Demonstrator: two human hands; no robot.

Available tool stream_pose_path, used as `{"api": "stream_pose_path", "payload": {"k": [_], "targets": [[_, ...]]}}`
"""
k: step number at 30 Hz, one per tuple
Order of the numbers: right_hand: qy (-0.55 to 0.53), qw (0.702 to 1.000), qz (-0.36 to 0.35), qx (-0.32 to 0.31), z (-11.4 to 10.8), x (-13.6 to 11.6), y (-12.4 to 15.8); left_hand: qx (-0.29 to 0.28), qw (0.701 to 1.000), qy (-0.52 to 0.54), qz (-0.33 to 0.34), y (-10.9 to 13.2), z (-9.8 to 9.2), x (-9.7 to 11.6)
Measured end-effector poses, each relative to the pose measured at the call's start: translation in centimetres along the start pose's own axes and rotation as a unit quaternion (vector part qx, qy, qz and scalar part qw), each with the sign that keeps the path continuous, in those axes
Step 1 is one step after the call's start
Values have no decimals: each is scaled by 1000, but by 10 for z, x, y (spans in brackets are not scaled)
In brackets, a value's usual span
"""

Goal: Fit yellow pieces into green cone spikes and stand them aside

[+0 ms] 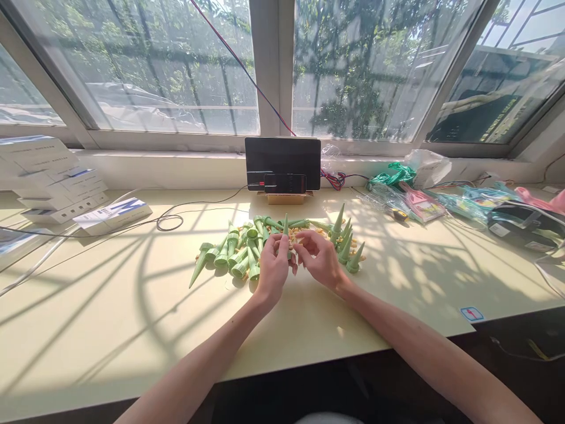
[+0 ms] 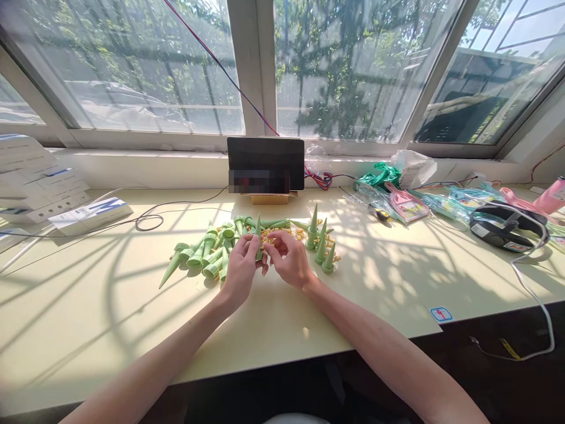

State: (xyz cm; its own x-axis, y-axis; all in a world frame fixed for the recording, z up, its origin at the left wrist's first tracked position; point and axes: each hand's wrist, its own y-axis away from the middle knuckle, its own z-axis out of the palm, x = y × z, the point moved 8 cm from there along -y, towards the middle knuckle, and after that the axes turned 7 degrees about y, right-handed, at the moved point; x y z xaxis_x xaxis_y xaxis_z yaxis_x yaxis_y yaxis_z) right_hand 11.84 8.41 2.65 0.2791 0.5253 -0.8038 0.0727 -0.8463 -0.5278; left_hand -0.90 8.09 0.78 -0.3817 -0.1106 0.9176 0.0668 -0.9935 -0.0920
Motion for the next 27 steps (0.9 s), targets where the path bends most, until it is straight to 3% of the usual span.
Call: {"api": "stream_pose_path", "payload": {"k": [9, 27], "targets": [[-83, 994, 56, -47, 9, 10, -2, -11, 1000, -15, 9, 0, 1, -1], [-35, 998, 6, -45, 6, 3, -1, -8, 1000, -17, -5, 0, -1, -2]]}}
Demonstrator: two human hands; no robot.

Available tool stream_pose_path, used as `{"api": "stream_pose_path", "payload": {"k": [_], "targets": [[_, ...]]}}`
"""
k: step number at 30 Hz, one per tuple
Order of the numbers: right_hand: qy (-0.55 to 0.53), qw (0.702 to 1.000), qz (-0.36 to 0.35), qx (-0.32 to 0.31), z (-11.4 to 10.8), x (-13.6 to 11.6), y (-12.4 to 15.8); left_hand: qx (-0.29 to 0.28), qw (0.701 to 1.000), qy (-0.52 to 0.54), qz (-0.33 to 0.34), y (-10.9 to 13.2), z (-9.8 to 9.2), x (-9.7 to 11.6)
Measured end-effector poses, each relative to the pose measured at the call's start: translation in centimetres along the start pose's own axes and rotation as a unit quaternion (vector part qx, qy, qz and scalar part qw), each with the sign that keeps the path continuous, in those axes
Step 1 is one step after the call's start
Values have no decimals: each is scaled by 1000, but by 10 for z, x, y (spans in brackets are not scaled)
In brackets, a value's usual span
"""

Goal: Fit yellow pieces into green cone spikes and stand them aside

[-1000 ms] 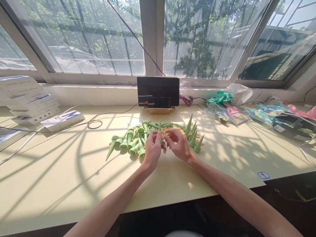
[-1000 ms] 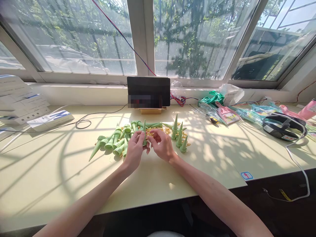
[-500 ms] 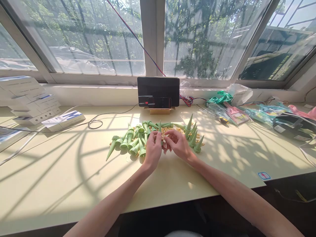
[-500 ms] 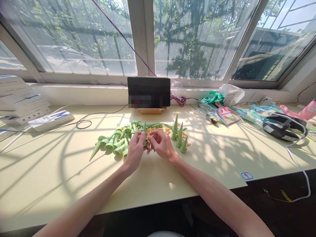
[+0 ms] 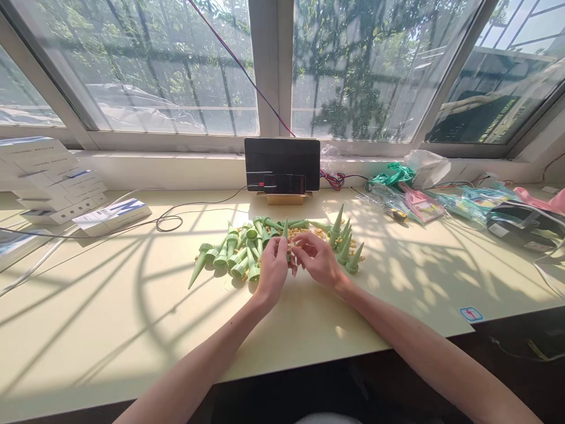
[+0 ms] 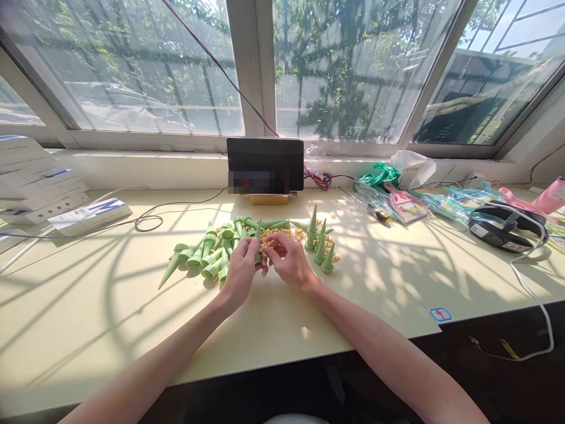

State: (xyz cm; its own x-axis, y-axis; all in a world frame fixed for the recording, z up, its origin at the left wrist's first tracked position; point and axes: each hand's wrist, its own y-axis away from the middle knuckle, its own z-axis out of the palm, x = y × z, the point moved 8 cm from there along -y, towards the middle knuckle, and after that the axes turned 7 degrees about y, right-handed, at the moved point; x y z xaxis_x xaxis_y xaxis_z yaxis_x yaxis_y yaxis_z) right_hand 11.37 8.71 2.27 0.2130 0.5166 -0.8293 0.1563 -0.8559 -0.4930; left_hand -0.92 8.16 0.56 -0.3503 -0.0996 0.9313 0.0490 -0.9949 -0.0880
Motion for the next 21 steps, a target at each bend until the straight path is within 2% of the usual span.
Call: {"api": "stream_pose_path", "payload": {"k": [9, 21], "targets": [[-4, 1000, -2, -9, 2, -1, 1, -9, 999, -35, 1, 3, 2, 0], [12, 1000, 1, -6, 2, 2, 2, -6, 999, -32, -22, 2, 1, -3]]}}
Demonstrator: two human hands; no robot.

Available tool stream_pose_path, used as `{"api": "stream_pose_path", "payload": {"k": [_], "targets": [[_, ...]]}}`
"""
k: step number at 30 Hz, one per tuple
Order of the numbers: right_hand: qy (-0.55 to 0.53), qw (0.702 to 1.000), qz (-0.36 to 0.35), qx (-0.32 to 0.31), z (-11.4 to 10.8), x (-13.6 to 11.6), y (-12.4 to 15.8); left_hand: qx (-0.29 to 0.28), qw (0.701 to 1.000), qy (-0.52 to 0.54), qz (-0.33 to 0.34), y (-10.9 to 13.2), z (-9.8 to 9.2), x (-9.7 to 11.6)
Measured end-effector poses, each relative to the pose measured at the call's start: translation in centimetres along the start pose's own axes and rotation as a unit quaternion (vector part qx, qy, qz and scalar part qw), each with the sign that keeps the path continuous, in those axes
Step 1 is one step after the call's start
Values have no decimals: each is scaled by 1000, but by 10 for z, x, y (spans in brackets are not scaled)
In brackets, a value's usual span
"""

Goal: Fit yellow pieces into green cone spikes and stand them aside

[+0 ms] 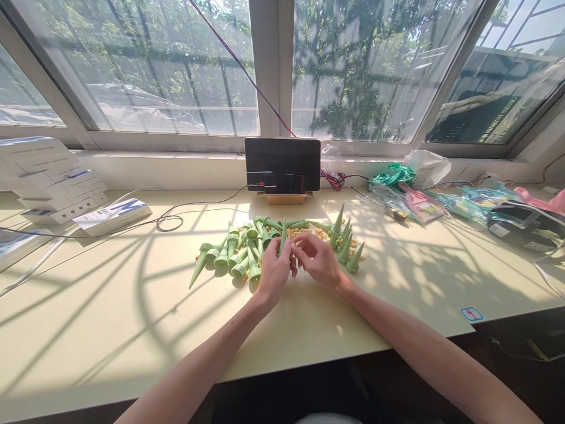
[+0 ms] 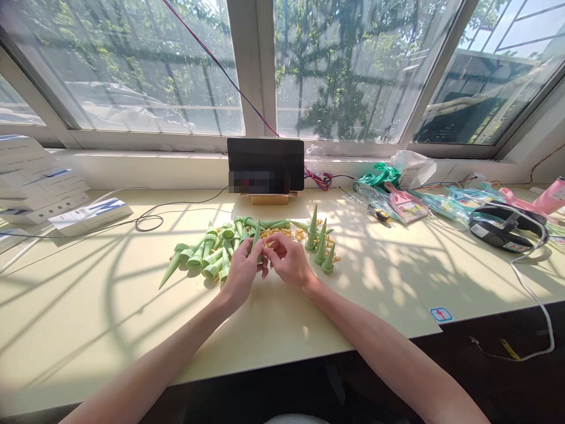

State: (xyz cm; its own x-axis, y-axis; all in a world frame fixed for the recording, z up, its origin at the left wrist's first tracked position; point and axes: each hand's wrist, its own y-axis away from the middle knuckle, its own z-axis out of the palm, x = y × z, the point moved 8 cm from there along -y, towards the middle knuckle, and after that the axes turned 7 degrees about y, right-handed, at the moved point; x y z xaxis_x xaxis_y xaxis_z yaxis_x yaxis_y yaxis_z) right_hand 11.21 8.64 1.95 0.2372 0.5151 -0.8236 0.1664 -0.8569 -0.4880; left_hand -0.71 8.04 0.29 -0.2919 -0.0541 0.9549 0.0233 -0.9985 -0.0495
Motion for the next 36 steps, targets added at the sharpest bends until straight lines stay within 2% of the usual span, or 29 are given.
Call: {"api": "stream_pose_path", "payload": {"k": [7, 20, 25, 36], "targets": [[14, 1000, -12, -2, 0, -2, 0, 17, 1000, 4, -2, -1, -4, -2], [-2, 999, 30, 19, 0, 5, 0, 32, 999, -17, 39, 0, -5, 4], [37, 998, 42, 32, -5, 8, -1, 50, 997, -34, 43, 1, -7, 7], [55, 997, 61, 4, 0, 11, 0, 45, 996, -58, 51, -1, -8, 6]]}}
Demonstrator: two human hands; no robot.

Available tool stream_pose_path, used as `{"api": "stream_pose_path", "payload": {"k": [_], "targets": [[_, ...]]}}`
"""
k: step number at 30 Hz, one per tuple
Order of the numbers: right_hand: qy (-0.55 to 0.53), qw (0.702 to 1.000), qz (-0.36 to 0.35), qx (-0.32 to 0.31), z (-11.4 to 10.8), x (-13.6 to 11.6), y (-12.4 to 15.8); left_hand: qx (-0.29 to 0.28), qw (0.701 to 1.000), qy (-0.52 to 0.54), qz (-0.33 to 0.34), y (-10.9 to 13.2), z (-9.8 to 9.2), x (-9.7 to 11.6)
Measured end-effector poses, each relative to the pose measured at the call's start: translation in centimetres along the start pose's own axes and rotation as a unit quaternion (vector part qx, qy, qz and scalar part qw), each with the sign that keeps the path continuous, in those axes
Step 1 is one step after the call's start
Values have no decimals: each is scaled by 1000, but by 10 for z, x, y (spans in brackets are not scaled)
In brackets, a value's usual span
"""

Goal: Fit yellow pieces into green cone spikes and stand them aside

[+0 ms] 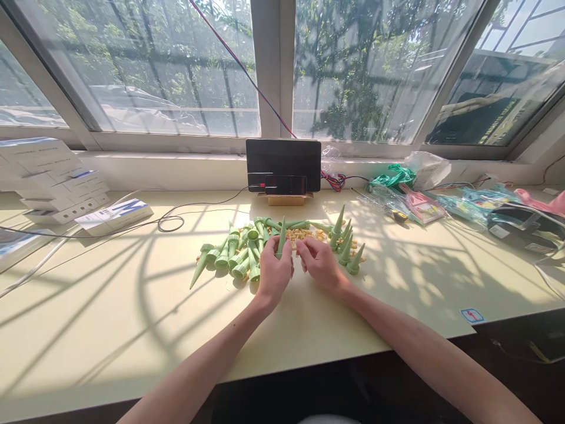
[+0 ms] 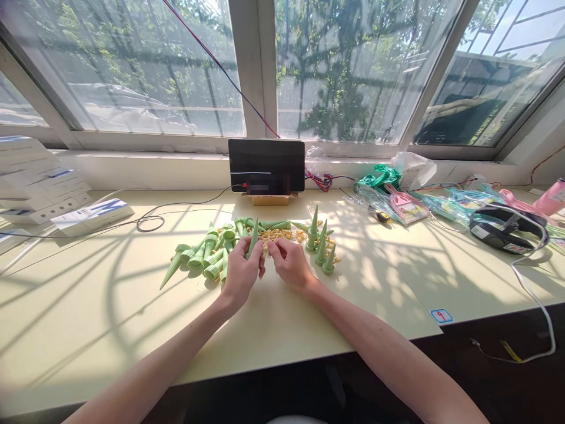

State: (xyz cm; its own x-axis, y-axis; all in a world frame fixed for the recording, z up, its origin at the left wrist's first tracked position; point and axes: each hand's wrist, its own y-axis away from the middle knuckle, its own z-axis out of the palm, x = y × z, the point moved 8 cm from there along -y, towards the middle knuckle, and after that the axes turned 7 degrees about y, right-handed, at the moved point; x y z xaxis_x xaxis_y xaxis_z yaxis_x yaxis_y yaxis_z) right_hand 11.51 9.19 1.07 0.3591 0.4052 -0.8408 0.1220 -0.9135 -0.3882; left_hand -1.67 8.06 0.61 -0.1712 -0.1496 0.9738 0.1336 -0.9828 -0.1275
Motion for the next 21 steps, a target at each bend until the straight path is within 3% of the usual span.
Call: {"api": "stream_pose_path", "payload": {"k": [21], "targets": [[-18, 1000, -2, -10, -1, -2, 1, -21, 999, -25, -15, 1, 2, -3]]}}
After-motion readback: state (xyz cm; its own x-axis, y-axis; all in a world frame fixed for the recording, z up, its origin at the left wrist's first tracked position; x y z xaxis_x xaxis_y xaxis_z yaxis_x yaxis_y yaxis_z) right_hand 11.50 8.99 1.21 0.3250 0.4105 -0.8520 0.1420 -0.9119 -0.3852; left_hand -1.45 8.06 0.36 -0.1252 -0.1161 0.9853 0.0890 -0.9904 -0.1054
